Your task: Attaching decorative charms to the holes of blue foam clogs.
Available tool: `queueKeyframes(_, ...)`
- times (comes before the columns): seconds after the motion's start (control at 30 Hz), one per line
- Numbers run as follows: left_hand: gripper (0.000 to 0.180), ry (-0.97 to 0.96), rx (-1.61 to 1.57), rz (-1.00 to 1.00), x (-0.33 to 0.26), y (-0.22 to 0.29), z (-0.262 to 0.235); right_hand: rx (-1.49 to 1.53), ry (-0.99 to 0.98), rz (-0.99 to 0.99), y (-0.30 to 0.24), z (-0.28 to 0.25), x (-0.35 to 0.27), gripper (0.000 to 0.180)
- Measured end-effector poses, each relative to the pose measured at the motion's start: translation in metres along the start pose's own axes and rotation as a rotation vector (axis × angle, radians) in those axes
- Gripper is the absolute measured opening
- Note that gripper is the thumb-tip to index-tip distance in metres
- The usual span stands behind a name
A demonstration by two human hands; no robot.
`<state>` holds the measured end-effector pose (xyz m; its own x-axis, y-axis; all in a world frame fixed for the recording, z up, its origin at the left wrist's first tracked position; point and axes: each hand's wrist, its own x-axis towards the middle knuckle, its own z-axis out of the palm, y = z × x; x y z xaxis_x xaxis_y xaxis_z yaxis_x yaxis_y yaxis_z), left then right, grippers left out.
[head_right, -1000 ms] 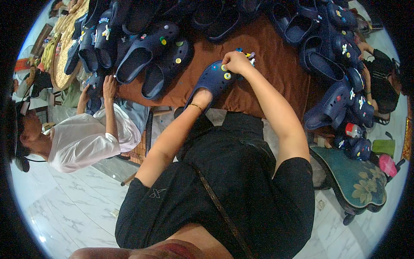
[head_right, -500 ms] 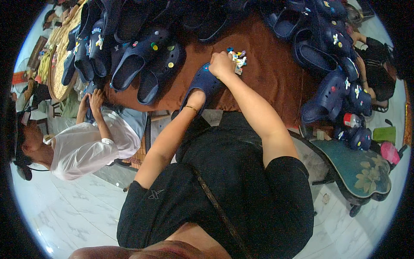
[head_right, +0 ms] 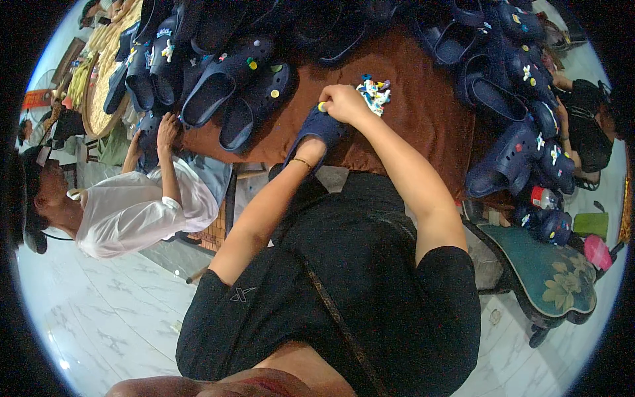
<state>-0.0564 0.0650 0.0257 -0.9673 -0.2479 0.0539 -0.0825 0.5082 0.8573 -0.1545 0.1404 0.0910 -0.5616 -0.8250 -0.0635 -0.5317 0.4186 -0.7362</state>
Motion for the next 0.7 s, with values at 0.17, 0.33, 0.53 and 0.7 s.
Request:
queueKeyframes(0.17,0.035,-0.045,0.062,-0.043,-0.012,0.027,-0.017,-0.302,-0.213,0.076,-0.014,0.006,0.026,0.025)
queueKeyframes(0.33,0.037,-0.09,0.084,-0.069,-0.012,0.033,-0.018,-0.617,-0.467,0.191,-0.034,0.009,0.045,0.031)
queueKeyframes(0.53,0.043,-0.217,0.096,0.058,-0.005,0.022,-0.015,-0.748,-0.61,0.3,-0.044,0.009,0.063,0.041)
queueKeyframes(0.7,0.047,-0.131,0.359,0.225,-0.014,0.003,-0.002,-0.794,-0.67,0.306,-0.049,0.022,0.075,0.044)
